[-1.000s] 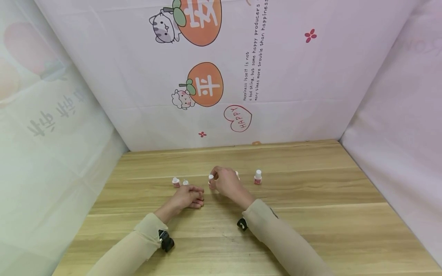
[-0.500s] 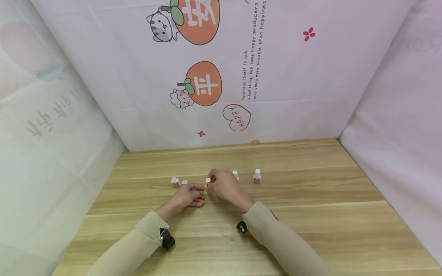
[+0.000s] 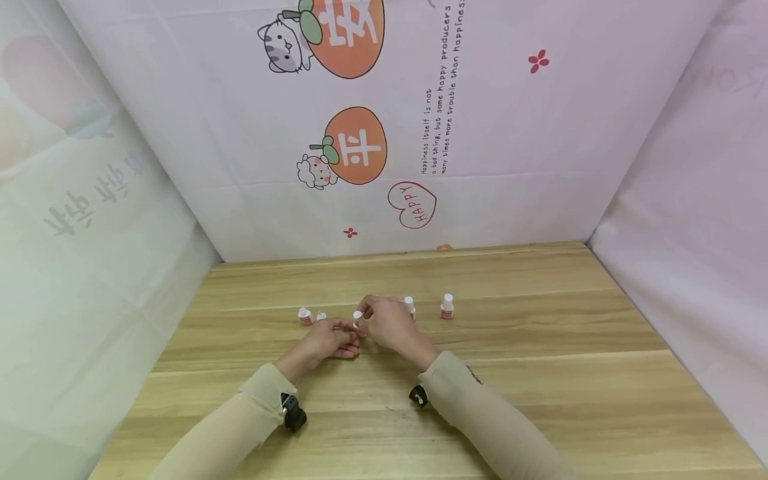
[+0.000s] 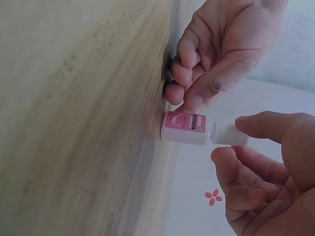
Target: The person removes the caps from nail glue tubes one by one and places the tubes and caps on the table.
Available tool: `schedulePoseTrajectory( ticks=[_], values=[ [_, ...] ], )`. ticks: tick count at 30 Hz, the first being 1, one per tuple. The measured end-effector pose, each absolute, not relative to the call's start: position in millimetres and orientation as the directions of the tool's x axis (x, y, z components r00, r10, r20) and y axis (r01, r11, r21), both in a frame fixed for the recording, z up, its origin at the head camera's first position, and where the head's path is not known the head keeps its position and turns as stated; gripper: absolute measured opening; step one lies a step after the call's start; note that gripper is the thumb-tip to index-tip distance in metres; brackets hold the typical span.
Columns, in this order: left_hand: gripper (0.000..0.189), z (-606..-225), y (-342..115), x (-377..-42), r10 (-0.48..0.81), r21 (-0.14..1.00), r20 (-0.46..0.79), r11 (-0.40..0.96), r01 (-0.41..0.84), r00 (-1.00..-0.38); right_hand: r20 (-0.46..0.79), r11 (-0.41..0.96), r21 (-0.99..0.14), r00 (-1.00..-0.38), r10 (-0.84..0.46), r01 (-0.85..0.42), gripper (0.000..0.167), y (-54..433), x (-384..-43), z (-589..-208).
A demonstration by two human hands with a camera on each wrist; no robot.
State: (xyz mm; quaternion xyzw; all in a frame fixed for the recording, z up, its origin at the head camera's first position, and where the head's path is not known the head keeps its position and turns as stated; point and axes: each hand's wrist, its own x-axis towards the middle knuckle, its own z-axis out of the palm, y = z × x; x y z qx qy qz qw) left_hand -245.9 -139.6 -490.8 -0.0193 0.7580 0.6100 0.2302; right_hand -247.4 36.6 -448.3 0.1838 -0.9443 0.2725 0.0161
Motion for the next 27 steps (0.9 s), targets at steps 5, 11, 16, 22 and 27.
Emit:
schedulePoseTrajectory(
  ticks=[5, 11, 16, 22, 27],
  values=[
    [0.024, -494.3, -138.1, -248.0, 0.269, 0.919, -0.371, 0.244, -0.309, -0.889, 0.143, 0.783, -0.503, -0.929, -0.341, -0.365, 0.017, 36.3, -248.3, -449.2],
    [0.023, -496.7, -136.9, -249.0, 0.274, 0.922, -0.365, 0.239, -0.305, -0.89, 0.167, 0.781, -0.493, -0.923, -0.347, -0.383, 0.015, 35.1, -248.6, -450.6],
    [0.024, -495.8, -136.3, -249.1, 0.283, 0.924, -0.363, 0.233, -0.303, -0.888, 0.16, 0.774, -0.509, -0.925, -0.345, -0.377, 0.015, 35.1, -247.3, -448.6],
    [0.025, -496.0, -135.8, -249.9, 0.276, 0.924, -0.361, 0.231, -0.303, -0.891, 0.182, 0.771, -0.497, -0.917, -0.355, -0.398, 0.015, 35.8, -247.4, -449.0],
    [0.026, -496.1, -136.2, -250.5, 0.279, 0.923, -0.367, 0.23, -0.309, -0.888, 0.189, 0.772, -0.484, -0.911, -0.368, -0.412, 0.014, 36.6, -247.9, -450.2]
  ],
)
